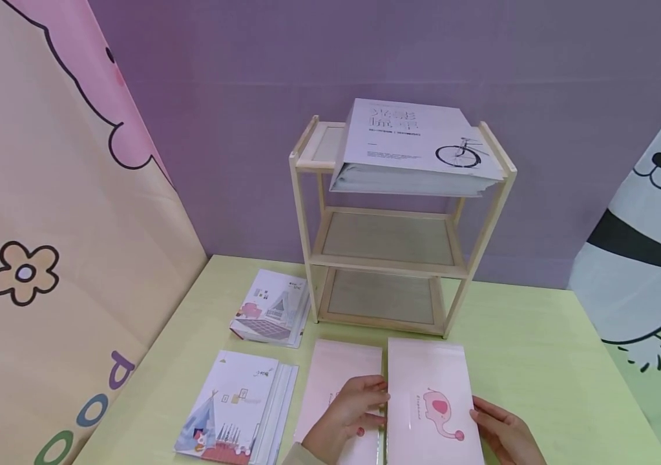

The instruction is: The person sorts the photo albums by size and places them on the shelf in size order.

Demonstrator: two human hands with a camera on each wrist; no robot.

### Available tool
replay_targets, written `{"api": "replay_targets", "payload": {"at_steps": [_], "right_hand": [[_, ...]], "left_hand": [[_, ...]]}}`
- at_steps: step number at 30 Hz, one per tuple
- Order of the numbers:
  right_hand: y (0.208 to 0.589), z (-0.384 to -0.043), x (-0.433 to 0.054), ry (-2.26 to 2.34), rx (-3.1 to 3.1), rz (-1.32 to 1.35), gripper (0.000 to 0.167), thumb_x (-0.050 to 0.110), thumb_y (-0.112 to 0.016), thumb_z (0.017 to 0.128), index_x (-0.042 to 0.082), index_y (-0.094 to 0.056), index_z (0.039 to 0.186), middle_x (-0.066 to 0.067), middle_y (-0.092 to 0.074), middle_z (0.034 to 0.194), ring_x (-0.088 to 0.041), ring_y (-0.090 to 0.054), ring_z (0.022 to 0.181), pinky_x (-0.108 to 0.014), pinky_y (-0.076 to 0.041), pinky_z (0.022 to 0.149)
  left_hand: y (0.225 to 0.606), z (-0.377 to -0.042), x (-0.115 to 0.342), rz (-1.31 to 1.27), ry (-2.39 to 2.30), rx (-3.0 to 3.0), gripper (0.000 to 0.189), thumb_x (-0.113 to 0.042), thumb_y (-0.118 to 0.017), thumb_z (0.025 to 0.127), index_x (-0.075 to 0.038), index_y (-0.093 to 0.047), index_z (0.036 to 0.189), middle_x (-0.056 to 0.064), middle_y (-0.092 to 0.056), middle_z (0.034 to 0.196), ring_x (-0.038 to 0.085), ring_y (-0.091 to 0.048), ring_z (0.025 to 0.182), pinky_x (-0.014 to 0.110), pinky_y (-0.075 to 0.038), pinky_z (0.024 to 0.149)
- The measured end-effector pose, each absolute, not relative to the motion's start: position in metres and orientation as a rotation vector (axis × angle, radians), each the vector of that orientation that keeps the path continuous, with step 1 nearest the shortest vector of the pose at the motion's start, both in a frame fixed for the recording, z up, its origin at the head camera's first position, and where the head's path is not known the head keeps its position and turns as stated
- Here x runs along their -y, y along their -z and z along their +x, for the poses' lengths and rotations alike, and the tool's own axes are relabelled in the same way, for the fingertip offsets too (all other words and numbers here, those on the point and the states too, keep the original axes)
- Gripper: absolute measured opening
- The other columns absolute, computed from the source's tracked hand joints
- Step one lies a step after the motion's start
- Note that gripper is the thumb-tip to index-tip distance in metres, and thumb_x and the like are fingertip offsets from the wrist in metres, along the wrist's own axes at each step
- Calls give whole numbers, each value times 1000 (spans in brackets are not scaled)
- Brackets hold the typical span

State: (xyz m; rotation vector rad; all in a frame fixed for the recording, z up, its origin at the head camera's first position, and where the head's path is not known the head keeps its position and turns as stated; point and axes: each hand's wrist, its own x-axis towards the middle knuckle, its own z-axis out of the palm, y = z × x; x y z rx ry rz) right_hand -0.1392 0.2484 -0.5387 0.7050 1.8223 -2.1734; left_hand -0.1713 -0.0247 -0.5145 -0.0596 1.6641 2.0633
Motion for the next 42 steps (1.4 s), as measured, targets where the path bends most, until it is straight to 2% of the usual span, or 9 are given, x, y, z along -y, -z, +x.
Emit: {"api": "replay_targets", "payload": {"at_steps": [5,9,16,20,25,29,33,37,42], "right_hand": [[534,-137,-246,2247,-1771,617,20,8,-63,89,12,-71,108,6,-68,98,-10,-63,89,-23,-51,80],[529,-137,-244,2261,-1762,580,17,9,-61,91,18,-72,100,8,-68,97,-7,-63,90,-21,-51,81],[523,-137,-241,2236,-1754,596,26,10,-61,91,5,-66,116,6,-68,99,-11,-64,88,-23,-52,81],[521,-137,-239,2230,-1760,570,29,12,-60,92,3,-63,120,6,-68,99,-10,-64,90,-22,-51,81],[516,-139,-235,2236,-1773,567,37,11,-61,91,-2,-57,126,5,-67,100,-10,-63,91,-23,-51,82],[512,-140,-232,2251,-1781,563,39,9,-61,91,-5,-55,127,4,-67,101,-10,-63,92,-23,-51,82],[509,-141,-229,2282,-1767,566,29,7,-60,91,1,-63,120,5,-68,99,-11,-63,90,-23,-51,82],[506,-142,-228,2311,-1744,540,20,6,-59,91,14,-71,105,7,-69,96,-10,-63,90,-23,-51,81],[501,-144,-228,2332,-1743,499,27,4,-58,91,26,-72,85,10,-70,92,-7,-63,88,-20,-51,80]], "left_hand": [[511,-173,31,-20,-2074,-1622,57,1,-58,86,17,-34,135,27,-43,136,29,-54,107,42,-54,77],[509,-175,34,-18,-2080,-1598,56,1,-58,86,16,-34,135,20,-47,131,23,-55,102,37,-55,75],[508,-177,39,10,-2098,-1551,51,-3,-61,85,13,-44,131,12,-53,121,17,-56,89,30,-54,72],[507,-177,43,84,-2115,-1531,52,-7,-64,85,12,-46,129,10,-54,118,13,-54,85,25,-53,70],[505,-179,43,30,-2122,-1552,53,0,-59,84,14,-42,132,12,-52,118,12,-53,83,25,-52,68],[503,-181,43,2,-2129,-1584,52,5,-58,83,13,-41,132,9,-52,111,12,-53,81,25,-51,65],[502,-182,43,-21,-2143,-1611,51,6,-59,81,12,-45,129,7,-53,106,12,-53,80,24,-50,64],[501,-182,43,-25,-2151,-1616,51,7,-59,80,11,-45,129,7,-53,106,13,-53,80,24,-50,64],[499,-183,43,-31,-2165,-1607,49,8,-59,81,12,-45,128,6,-53,104,13,-53,80,24,-50,63]]}}
